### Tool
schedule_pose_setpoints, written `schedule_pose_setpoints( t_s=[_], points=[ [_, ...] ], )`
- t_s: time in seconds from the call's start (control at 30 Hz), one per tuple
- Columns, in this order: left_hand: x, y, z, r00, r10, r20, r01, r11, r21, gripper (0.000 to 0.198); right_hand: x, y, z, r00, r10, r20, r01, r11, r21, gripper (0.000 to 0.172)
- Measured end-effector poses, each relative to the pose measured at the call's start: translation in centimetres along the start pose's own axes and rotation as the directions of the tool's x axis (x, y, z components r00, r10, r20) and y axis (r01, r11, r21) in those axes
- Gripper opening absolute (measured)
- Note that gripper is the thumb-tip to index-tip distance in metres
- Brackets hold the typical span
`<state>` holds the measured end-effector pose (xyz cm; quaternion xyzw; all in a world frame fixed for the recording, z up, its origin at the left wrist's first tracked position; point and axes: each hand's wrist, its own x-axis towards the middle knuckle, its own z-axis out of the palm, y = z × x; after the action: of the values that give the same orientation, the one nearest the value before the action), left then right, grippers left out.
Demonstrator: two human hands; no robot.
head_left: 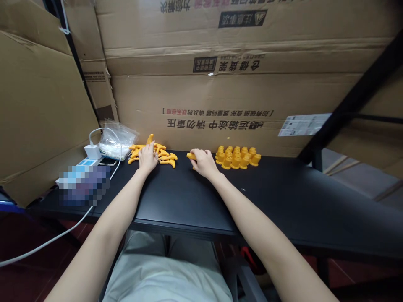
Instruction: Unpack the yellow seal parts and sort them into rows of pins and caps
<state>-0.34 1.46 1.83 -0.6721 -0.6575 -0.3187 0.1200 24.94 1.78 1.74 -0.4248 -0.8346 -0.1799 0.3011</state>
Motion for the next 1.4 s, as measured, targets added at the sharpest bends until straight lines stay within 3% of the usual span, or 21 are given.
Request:
schedule_pose_setpoints(
  t_s=[0.27, 0.53, 0.7, 0.8, 0.9, 1.03, 1.13, 1.2, 1.27, 1.4],
  points=[
    [-0.1, -1.5, 1.8, 0.980, -0.044, 0.196, 0.042, 0.999, 0.013, 0.063, 0.0, -0.2, -0.2, 1.000, 0.011, 0.007, -0.011, 1.000, 0.006, 0.020],
    [0.2, -1.7, 2.4, 0.971, -0.065, 0.231, 0.067, 0.998, 0.003, 0.063, 0.1, 0.1, -0.5, 0.998, 0.036, -0.057, -0.036, 0.999, -0.002, 0.021],
    [0.1, -1.6, 2.6, 0.956, -0.083, 0.280, 0.091, 0.996, -0.016, 0.054, 0.2, 0.4, -0.8, 0.986, 0.105, -0.127, -0.111, 0.993, -0.041, 0.023],
    [0.0, -1.5, 2.5, 0.953, -0.081, 0.292, 0.090, 0.996, -0.017, 0.060, 0.2, 0.6, -0.9, 0.975, 0.145, -0.168, -0.153, 0.987, -0.040, 0.022],
    [-0.3, -1.3, 2.5, 0.952, -0.067, 0.298, 0.071, 0.998, -0.001, 0.068, 0.3, 0.9, -1.0, 0.961, 0.175, -0.214, -0.185, 0.982, -0.028, 0.022],
    [-0.4, -1.2, 2.6, 0.957, -0.054, 0.284, 0.054, 0.999, 0.009, 0.063, 0.3, 1.7, -1.6, 0.913, 0.255, -0.318, -0.270, 0.963, -0.001, 0.023],
    [-0.4, -1.1, 2.8, 0.964, -0.038, 0.263, 0.038, 0.999, 0.006, 0.058, 0.2, 3.3, -2.3, 0.823, 0.372, -0.428, -0.399, 0.916, 0.030, 0.030],
    [-0.4, -1.1, 2.8, 0.968, -0.032, 0.250, 0.032, 0.999, 0.004, 0.057, -0.2, 4.9, -2.8, 0.726, 0.464, -0.508, -0.501, 0.863, 0.072, 0.033],
    [-0.4, -1.1, 2.8, 0.969, -0.029, 0.246, 0.030, 1.000, 0.001, 0.056, -0.9, 6.6, -3.1, 0.593, 0.562, -0.577, -0.601, 0.786, 0.148, 0.032],
    [-0.5, -0.9, 2.7, 0.967, -0.032, 0.254, 0.033, 0.999, -0.002, 0.056, -3.6, 10.0, -2.8, 0.250, 0.733, -0.633, -0.731, 0.572, 0.373, 0.026]
  ],
)
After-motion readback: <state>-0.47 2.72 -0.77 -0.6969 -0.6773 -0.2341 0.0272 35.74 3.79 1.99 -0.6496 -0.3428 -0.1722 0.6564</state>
